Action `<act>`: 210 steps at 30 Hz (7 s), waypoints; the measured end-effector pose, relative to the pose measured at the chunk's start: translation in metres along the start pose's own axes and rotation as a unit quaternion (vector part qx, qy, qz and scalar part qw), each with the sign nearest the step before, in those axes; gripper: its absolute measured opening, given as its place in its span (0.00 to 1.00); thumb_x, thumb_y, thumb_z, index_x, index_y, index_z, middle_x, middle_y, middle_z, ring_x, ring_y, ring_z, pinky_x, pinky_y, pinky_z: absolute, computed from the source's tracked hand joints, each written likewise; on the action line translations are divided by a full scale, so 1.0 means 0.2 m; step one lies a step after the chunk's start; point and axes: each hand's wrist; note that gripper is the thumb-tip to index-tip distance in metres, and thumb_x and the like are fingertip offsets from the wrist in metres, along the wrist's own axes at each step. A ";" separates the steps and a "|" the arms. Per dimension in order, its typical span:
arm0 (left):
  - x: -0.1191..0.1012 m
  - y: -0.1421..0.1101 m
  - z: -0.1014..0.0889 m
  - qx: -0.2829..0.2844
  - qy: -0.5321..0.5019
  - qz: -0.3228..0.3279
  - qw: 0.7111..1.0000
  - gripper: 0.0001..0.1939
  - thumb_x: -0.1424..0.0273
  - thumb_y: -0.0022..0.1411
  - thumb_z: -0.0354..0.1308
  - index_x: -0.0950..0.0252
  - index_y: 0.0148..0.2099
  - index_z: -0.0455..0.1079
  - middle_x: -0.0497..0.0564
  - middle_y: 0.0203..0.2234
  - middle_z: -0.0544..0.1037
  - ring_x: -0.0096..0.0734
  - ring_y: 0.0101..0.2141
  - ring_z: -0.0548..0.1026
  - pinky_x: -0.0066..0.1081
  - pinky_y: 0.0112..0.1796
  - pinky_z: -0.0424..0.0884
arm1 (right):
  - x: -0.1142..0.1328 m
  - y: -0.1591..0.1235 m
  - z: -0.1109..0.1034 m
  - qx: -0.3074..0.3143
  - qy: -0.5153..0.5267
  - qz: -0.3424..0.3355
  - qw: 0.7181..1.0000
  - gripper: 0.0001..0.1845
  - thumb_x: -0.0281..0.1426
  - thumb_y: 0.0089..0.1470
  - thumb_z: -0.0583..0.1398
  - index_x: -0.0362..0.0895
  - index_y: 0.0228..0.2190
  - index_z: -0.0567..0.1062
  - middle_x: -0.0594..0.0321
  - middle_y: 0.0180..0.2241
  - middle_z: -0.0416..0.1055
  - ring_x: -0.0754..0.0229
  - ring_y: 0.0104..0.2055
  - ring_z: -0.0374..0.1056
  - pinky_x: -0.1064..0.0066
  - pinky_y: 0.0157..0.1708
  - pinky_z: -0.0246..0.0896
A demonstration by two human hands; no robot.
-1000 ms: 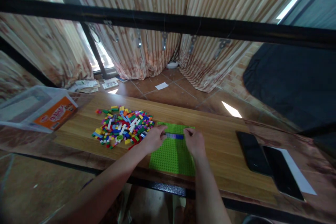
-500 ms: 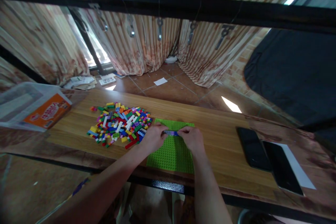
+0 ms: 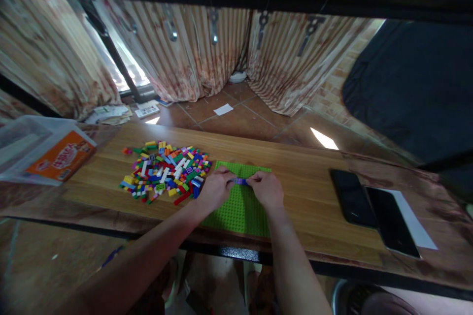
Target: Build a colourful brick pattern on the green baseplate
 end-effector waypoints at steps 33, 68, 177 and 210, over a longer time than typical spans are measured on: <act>0.40 -0.12 -0.57 -0.160 -0.036 -0.159 0.974 0.12 0.73 0.63 0.51 0.67 0.43 0.75 0.54 0.37 0.80 0.33 0.37 0.76 0.29 0.42 0.70 | 0.40 -0.29 0.32 0.021 0.077 -0.202 0.976 0.14 0.36 0.54 0.57 0.48 0.40 0.77 0.60 0.36 0.76 0.58 0.35 0.71 0.66 0.37 0.65; 0.09 -0.10 -0.31 0.102 -0.101 -0.068 0.987 0.12 0.75 0.59 0.53 0.67 0.40 0.77 0.51 0.29 0.79 0.31 0.30 0.74 0.27 0.33 0.67 | 0.31 -0.36 0.22 -0.079 -0.141 -0.026 0.987 0.09 0.35 0.56 0.56 0.44 0.38 0.68 0.62 0.31 0.73 0.59 0.29 0.70 0.71 0.26 0.49; 0.29 -0.12 -0.50 0.071 0.112 -0.186 0.974 0.11 0.70 0.52 0.60 0.63 0.40 0.74 0.54 0.36 0.80 0.43 0.43 0.76 0.35 0.43 0.71 | 0.17 -0.12 -0.06 -0.133 -0.027 -0.027 0.990 0.21 0.45 0.54 0.54 0.42 0.28 0.79 0.57 0.24 0.75 0.57 0.25 0.68 0.69 0.28 0.55; 0.28 -0.14 -0.48 0.058 0.126 -0.141 0.980 0.13 0.78 0.52 0.53 0.62 0.40 0.74 0.54 0.38 0.78 0.41 0.42 0.76 0.34 0.41 0.71 | 0.20 -0.13 -0.05 -0.115 0.038 -0.041 0.992 0.22 0.47 0.52 0.55 0.42 0.28 0.78 0.60 0.21 0.72 0.58 0.24 0.66 0.69 0.28 0.56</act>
Point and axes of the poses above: each hand's wrist, its own y-axis towards the middle knuckle, its own z-axis out of the palm, x = y × z
